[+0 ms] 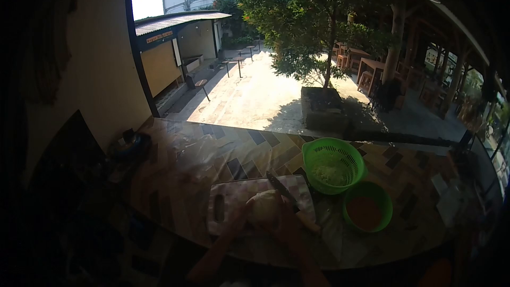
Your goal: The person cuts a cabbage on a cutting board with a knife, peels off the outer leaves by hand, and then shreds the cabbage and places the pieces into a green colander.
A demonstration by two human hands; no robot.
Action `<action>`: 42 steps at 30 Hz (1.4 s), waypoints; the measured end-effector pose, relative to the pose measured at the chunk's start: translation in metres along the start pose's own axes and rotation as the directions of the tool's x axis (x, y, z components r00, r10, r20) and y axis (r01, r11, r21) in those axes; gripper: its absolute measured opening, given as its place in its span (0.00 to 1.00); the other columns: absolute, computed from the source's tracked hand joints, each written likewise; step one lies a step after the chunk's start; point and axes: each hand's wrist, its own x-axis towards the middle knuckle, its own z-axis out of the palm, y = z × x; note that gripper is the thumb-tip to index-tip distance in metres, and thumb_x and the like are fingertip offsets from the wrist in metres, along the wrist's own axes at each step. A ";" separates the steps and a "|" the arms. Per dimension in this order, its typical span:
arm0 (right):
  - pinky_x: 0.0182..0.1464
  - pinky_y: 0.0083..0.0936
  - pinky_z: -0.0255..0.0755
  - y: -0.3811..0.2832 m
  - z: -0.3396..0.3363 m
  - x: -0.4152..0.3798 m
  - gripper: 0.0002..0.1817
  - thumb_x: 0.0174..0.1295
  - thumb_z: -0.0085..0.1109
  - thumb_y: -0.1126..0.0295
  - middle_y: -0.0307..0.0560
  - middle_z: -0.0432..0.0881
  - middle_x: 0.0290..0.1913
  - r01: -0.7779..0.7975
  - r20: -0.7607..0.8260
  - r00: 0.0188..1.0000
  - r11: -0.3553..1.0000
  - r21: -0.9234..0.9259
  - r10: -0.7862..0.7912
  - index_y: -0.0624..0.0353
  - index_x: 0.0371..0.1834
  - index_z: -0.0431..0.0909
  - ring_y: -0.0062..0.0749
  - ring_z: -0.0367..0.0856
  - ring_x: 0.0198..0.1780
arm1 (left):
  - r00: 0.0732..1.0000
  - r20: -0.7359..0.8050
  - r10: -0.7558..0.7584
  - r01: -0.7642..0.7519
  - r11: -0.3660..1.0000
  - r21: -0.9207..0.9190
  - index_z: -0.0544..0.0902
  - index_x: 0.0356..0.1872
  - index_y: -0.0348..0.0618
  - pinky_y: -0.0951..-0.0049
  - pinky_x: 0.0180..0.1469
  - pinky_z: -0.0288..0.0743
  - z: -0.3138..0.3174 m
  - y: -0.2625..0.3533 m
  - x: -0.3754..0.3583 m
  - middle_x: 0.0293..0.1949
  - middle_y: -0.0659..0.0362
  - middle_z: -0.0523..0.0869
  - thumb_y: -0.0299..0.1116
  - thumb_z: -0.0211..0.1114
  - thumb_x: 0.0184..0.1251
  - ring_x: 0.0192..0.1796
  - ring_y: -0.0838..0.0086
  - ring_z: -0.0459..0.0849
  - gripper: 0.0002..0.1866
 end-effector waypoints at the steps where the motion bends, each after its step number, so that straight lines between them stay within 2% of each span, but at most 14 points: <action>1: 0.69 0.49 0.60 0.001 0.001 -0.003 0.61 0.48 0.74 0.44 0.67 0.57 0.71 -0.039 0.016 0.999 0.999 0.035 0.038 0.63 0.77 0.46 0.62 0.59 0.71 | 1.000 0.006 0.003 -0.003 1.000 0.018 0.83 0.49 0.33 0.72 0.50 0.75 -0.002 -0.003 0.002 0.42 0.58 0.86 0.60 0.50 0.75 0.44 0.78 0.81 0.34; 7: 0.70 0.50 0.58 -0.007 0.009 -0.001 0.71 0.39 0.78 0.42 0.67 0.52 0.73 -0.051 -0.011 0.999 0.980 -0.193 0.050 0.63 0.78 0.39 0.64 0.58 0.71 | 0.997 -0.060 0.056 -0.049 0.993 0.108 0.84 0.49 0.34 0.72 0.48 0.74 -0.006 -0.043 0.017 0.42 0.57 0.86 0.60 0.48 0.76 0.44 0.75 0.81 0.33; 12: 0.70 0.46 0.60 0.010 0.004 -0.004 0.71 0.34 0.82 0.48 0.63 0.57 0.73 -0.028 -0.023 0.999 0.996 0.081 0.030 0.62 0.79 0.42 0.55 0.59 0.73 | 0.967 0.057 0.250 -0.245 0.966 -0.082 0.84 0.50 0.36 0.73 0.48 0.74 -0.016 -0.073 0.024 0.38 0.58 0.87 0.62 0.51 0.73 0.43 0.75 0.81 0.34; 13: 0.70 0.44 0.61 0.008 0.001 -0.003 0.71 0.34 0.83 0.49 0.62 0.59 0.72 -0.018 -0.030 0.999 0.992 0.125 0.022 0.62 0.79 0.43 0.52 0.61 0.73 | 0.971 0.079 0.226 -0.206 0.958 -0.201 0.84 0.50 0.36 0.72 0.49 0.74 -0.017 -0.077 0.024 0.42 0.57 0.86 0.61 0.54 0.71 0.43 0.74 0.81 0.33; 15: 0.69 0.40 0.62 0.003 -0.004 -0.001 0.67 0.37 0.83 0.54 0.58 0.63 0.72 -0.099 0.025 0.995 0.939 0.330 0.096 0.62 0.78 0.46 0.46 0.65 0.71 | 0.974 0.130 0.185 -0.114 0.898 -0.425 0.85 0.50 0.38 0.70 0.50 0.75 -0.020 -0.079 0.023 0.48 0.56 0.84 0.60 0.59 0.69 0.44 0.72 0.82 0.31; 18: 0.66 0.34 0.66 -0.004 -0.012 0.004 0.53 0.49 0.75 0.57 0.53 0.69 0.68 -0.275 0.164 0.961 0.760 0.588 0.221 0.63 0.76 0.54 0.39 0.72 0.65 | 0.815 0.163 0.556 -0.556 0.830 -0.048 0.76 0.64 0.41 0.68 0.57 0.75 -0.028 -0.065 0.027 0.64 0.54 0.74 0.50 0.71 0.62 0.56 0.67 0.79 0.33; 21: 0.64 0.31 0.67 0.009 -0.003 0.005 0.39 0.62 0.64 0.56 0.51 0.74 0.64 -0.451 0.344 0.893 0.585 0.674 0.292 0.65 0.72 0.62 0.34 0.73 0.63 | 0.845 0.149 0.513 -0.413 0.804 -0.428 0.59 0.75 0.43 0.66 0.66 0.69 -0.006 -0.048 0.021 0.72 0.52 0.62 0.39 0.78 0.53 0.69 0.65 0.69 0.49; 22: 0.64 0.30 0.67 0.012 0.000 0.005 0.35 0.65 0.61 0.56 0.52 0.75 0.63 -0.504 0.404 0.864 0.538 0.675 0.302 0.65 0.70 0.65 0.33 0.73 0.63 | 0.816 0.236 0.528 -0.397 0.808 -0.436 0.49 0.77 0.46 0.65 0.71 0.62 -0.011 -0.051 0.027 0.72 0.52 0.62 0.35 0.80 0.50 0.74 0.64 0.61 0.57; 25: 0.57 0.28 0.70 -0.013 -0.009 0.007 0.29 0.70 0.52 0.50 0.49 0.82 0.51 -0.597 0.410 0.802 0.551 0.582 0.435 0.67 0.61 0.75 0.29 0.78 0.53 | 0.844 0.243 0.478 -0.344 0.831 -0.438 0.54 0.75 0.45 0.64 0.72 0.60 -0.016 -0.054 0.028 0.71 0.53 0.63 0.35 0.80 0.51 0.73 0.64 0.62 0.53; 28: 0.50 0.27 0.73 0.007 0.000 0.006 0.24 0.70 0.53 0.52 0.46 0.84 0.41 -0.572 0.357 0.819 0.673 0.469 0.449 0.64 0.52 0.80 0.26 0.80 0.43 | 0.878 0.245 0.412 -0.273 0.850 -0.451 0.55 0.75 0.45 0.64 0.71 0.62 -0.015 -0.054 0.028 0.70 0.53 0.64 0.34 0.79 0.51 0.73 0.65 0.63 0.52; 31: 0.44 0.27 0.76 -0.002 -0.004 0.005 0.18 0.69 0.57 0.57 0.47 0.85 0.38 -0.391 0.036 0.916 0.867 0.310 0.400 0.61 0.49 0.84 0.26 0.82 0.40 | 0.899 0.219 0.380 -0.299 0.896 -0.328 0.55 0.75 0.45 0.64 0.71 0.64 -0.015 -0.045 0.022 0.70 0.54 0.64 0.32 0.79 0.52 0.72 0.65 0.64 0.51; 34: 0.41 0.25 0.77 -0.033 -0.021 0.016 0.14 0.65 0.63 0.65 0.47 0.86 0.41 -0.244 -0.106 0.941 0.864 0.440 0.320 0.60 0.48 0.85 0.26 0.84 0.41 | 0.903 0.216 0.371 -0.288 0.897 -0.337 0.56 0.74 0.45 0.64 0.71 0.65 -0.013 -0.042 0.021 0.70 0.54 0.64 0.30 0.78 0.52 0.72 0.64 0.65 0.50; 37: 0.43 0.22 0.77 -0.025 -0.033 0.020 0.15 0.59 0.68 0.71 0.47 0.86 0.46 -0.166 -0.021 0.981 0.888 0.429 0.193 0.60 0.50 0.85 0.24 0.83 0.42 | 0.897 0.207 0.390 -0.299 0.881 -0.366 0.57 0.74 0.45 0.63 0.71 0.65 -0.011 -0.039 0.017 0.70 0.53 0.64 0.30 0.79 0.52 0.71 0.64 0.65 0.50; 42: 0.40 0.24 0.78 -0.015 -0.041 0.023 0.14 0.54 0.71 0.76 0.46 0.87 0.43 0.061 -0.108 0.994 0.965 0.255 -0.034 0.56 0.45 0.87 0.29 0.86 0.41 | 0.870 0.228 0.437 -0.359 0.879 -0.315 0.58 0.74 0.43 0.63 0.71 0.64 -0.011 -0.043 0.020 0.72 0.53 0.64 0.31 0.80 0.51 0.72 0.64 0.65 0.50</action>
